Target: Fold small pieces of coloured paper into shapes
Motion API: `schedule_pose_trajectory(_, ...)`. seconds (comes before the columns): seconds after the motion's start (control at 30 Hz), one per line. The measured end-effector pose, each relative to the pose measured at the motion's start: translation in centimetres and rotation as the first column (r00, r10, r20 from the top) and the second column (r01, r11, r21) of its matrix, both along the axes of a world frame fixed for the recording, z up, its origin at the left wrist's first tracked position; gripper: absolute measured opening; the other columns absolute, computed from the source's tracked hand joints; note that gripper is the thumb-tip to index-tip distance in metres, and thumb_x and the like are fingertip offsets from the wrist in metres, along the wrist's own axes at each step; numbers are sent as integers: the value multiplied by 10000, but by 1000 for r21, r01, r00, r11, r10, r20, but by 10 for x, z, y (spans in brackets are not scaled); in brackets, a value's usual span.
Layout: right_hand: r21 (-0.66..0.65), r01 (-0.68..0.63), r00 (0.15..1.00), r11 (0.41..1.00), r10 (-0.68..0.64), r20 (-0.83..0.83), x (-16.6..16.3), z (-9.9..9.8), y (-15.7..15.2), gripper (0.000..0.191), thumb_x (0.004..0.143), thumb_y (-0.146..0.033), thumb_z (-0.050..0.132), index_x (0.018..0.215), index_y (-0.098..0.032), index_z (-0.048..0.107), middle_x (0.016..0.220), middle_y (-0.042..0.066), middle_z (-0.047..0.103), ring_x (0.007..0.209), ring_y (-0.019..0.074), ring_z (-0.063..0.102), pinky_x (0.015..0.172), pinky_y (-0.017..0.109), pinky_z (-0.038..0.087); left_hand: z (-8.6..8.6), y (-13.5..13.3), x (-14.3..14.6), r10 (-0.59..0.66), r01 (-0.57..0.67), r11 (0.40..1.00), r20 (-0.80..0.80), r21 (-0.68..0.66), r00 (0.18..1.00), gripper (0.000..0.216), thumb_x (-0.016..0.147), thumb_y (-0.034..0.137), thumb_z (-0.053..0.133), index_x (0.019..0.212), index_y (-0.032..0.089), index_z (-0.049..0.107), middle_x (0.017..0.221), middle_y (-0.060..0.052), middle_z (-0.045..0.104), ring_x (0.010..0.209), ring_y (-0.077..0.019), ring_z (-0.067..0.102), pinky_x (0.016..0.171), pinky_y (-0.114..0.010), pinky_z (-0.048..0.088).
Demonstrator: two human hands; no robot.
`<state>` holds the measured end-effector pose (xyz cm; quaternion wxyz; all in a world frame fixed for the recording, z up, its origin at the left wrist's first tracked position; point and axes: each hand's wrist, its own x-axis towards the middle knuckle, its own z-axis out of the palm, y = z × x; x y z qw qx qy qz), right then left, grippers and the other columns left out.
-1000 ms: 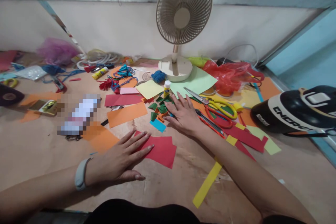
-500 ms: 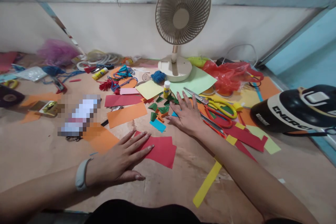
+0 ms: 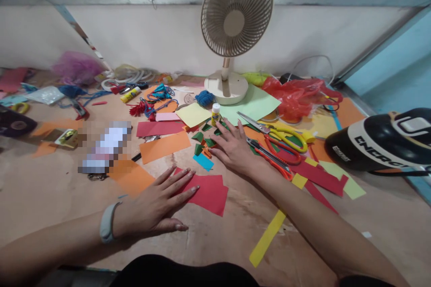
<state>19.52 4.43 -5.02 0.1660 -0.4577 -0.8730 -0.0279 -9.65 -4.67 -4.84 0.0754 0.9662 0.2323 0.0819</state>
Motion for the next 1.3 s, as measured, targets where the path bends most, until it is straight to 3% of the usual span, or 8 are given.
schedule_pose_trajectory(0.23, 4, -72, 990, 997, 72, -119, 1, 1, 3, 274, 959, -406, 554, 1120, -218, 671, 1457, 117, 547, 1452, 338, 333, 1182, 645, 165, 1, 0, 0, -5, 5, 1000, -13, 1, 1000, 879, 925, 731, 383, 1595, 198, 180, 1600, -192, 278, 1479, -353, 299, 1228, -568, 127)
schedule_pose_trajectory(0.5, -31, -18, 986, 999, 12, -169, 8, 2, 3, 212, 936, -404, 549, 885, -216, 633, 1334, 116, 626, 1434, 362, 349, 1162, 669, 178, 0, 0, 0, 3, -3, 1000, 1, -14, 1000, 882, 923, 728, 393, 1599, 214, 154, 1609, -171, 270, 1492, -337, 276, 1240, -561, 97)
schedule_pose_trajectory(0.63, 27, 47, 987, 999, -42, -158, 11, 7, 4, 227, 923, -399, 548, 954, -217, 679, 1279, 115, 651, 1392, 354, 400, 1176, 642, 180, -2, 0, 0, 9, -9, 1000, 19, -15, 1000, 891, 915, 736, 402, 1599, 221, 156, 1611, -169, 266, 1493, -335, 275, 1243, -555, 101)
schedule_pose_trajectory(0.8, 6, -36, 988, 999, 37, -149, -4, 18, 8, 344, 965, -414, 498, 1192, -252, 700, 1425, 82, 566, 1438, 319, 340, 1207, 603, 138, -2, -1, 0, 10, -10, 1000, 2, -17, 1000, 883, 919, 734, 394, 1596, 211, 173, 1613, -177, 254, 1497, -339, 263, 1240, -559, 98)
schedule_pose_trajectory(0.9, -54, -54, 994, 997, 48, -102, -14, 21, 10, 356, 995, -404, 452, 1210, -295, 714, 1533, 64, 456, 1492, 321, 236, 1209, 620, 87, -2, 0, 0, 9, -10, 1000, -6, -14, 1000, 885, 917, 741, 388, 1594, 210, 179, 1610, -178, 262, 1499, -342, 256, 1239, -569, 83)
schedule_pose_trajectory(1.03, -46, -28, 993, 999, 23, -118, -15, 20, 8, 368, 1005, -389, 438, 1240, -294, 705, 1537, 70, 448, 1493, 320, 231, 1212, 615, 74, -3, -1, 0, 10, -10, 1000, -12, -12, 1000, 880, 916, 745, 384, 1591, 213, 191, 1609, -178, 266, 1498, -345, 257, 1239, -568, 85)
schedule_pose_trajectory(1.2, -34, -223, 971, 974, 219, -96, -13, 14, 5, 324, 982, -412, 501, 1198, -327, 727, 1537, 64, 457, 1489, 320, 249, 1203, 623, 72, -2, -1, 0, 11, -11, 1000, 13, -27, 1000, 869, 925, 727, 393, 1591, 206, 195, 1611, -179, 263, 1491, -353, 270, 1238, -570, 78)
schedule_pose_trajectory(1.3, -43, -224, 972, 974, 220, -80, -12, 11, 6, 321, 981, -418, 504, 1186, -326, 732, 1540, 62, 458, 1482, 330, 264, 1196, 639, 65, -2, -1, 0, 13, -13, 1000, 26, -6, 1000, 868, 925, 727, 394, 1590, 204, 198, 1611, -180, 262, 1487, -356, 278, 1235, -570, 87)
